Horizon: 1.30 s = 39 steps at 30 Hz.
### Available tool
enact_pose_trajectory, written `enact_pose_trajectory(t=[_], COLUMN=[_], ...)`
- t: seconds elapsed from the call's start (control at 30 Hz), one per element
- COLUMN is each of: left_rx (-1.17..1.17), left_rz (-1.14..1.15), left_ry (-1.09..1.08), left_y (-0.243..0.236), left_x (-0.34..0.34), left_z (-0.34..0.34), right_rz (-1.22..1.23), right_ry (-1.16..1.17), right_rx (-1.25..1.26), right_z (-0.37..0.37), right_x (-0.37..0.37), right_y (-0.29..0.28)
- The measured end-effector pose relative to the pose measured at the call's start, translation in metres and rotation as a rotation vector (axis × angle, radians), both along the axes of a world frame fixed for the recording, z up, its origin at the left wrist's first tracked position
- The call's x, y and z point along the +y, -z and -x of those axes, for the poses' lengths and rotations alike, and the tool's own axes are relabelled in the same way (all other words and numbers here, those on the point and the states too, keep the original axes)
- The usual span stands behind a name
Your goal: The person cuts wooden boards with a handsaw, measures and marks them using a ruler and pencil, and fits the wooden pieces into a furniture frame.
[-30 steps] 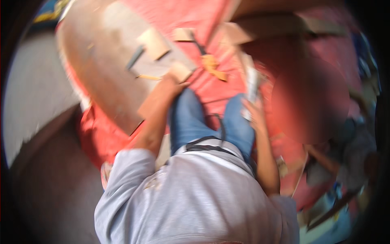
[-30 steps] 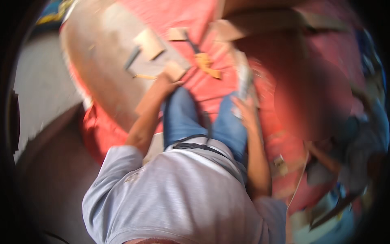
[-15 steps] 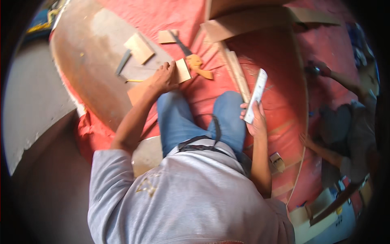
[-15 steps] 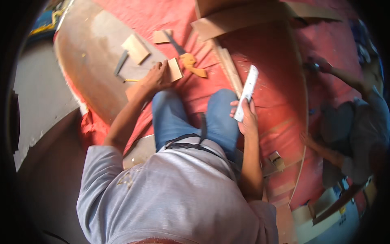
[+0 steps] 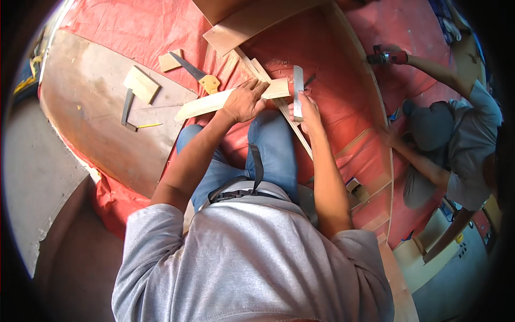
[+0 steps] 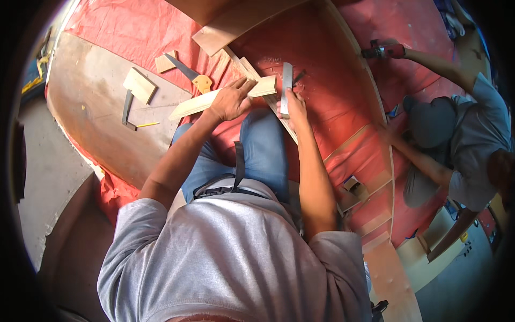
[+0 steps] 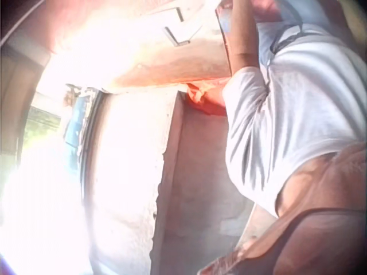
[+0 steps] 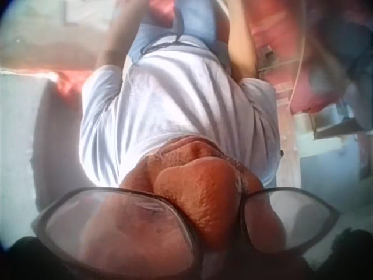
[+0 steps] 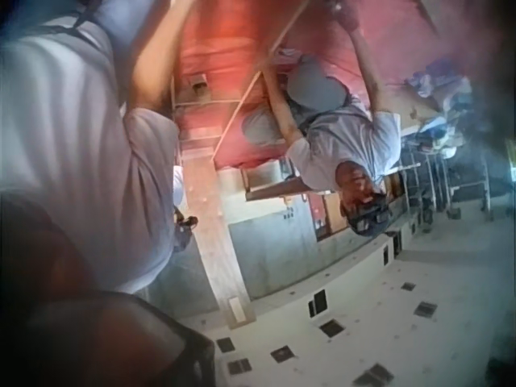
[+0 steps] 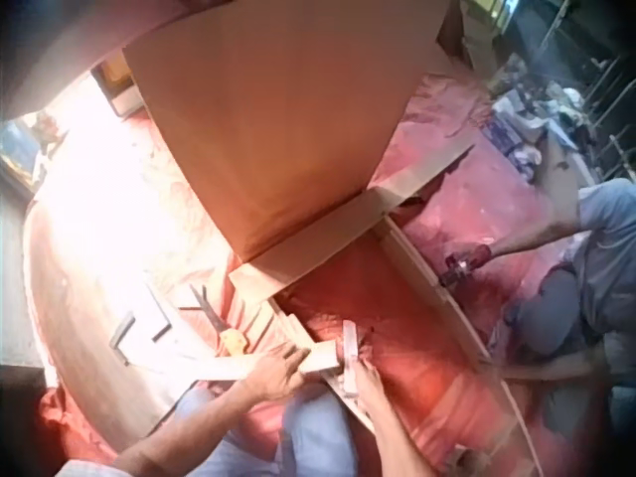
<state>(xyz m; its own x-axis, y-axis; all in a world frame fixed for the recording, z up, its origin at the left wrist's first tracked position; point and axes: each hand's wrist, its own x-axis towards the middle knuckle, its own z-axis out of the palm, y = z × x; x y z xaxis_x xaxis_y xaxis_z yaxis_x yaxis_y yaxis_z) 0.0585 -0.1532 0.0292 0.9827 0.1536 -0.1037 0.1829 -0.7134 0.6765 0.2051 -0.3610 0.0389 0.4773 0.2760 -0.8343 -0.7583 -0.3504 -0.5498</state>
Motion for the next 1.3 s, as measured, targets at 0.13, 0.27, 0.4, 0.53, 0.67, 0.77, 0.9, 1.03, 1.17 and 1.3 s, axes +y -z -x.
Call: enact_pose_trajectory(t=[0.13, 0.27, 0.4, 0.53, 0.67, 0.77, 0.9, 1.03, 1.17, 1.3], left_rx=[0.240, 0.170, 0.215, 0.283, 0.301, 0.340, 0.319, 0.333, 0.298, 0.316], left_rz=[0.101, -0.054, -0.137, -0.056, 0.004, -0.066, -0.085, -0.066, -0.094, -0.097], left_ry=[-0.149, -0.191, -0.219, -0.195, -0.191, -0.172, -0.209, -0.222, -0.234, -0.234], left_y=[0.001, 0.001, 0.008, 0.016, 0.015, 0.013, 0.013, 0.011, 0.009, 0.009], left_x=[-0.008, -0.018, -0.033, -0.029, -0.021, -0.021, -0.025, -0.027, -0.029, -0.028], left_z=[-0.005, -0.011, -0.006, -0.008, -0.011, -0.012, -0.011, -0.010, -0.010, -0.011], right_rz=[0.030, 0.078, 0.060, 0.138, 0.067, 0.101, 0.030, 0.002, 0.052, 0.103], right_ry=[-0.166, -0.219, -0.297, -0.242, -0.229, -0.209, -0.228, -0.254, -0.220, -0.262], right_rx=[0.036, 0.030, 0.054, 0.082, 0.052, 0.059, 0.078, 0.051, -0.039, 0.030], right_z=[-0.018, -0.036, -0.014, -0.003, -0.019, -0.017, 0.002, -0.018, -0.026, 0.004], right_x=[0.022, 0.053, 0.034, 0.022, 0.048, 0.044, 0.004, 0.028, 0.049, 0.014], right_y=[0.024, 0.018, -0.031, -0.041, -0.012, -0.008, -0.022, 0.005, 0.008, -0.036])
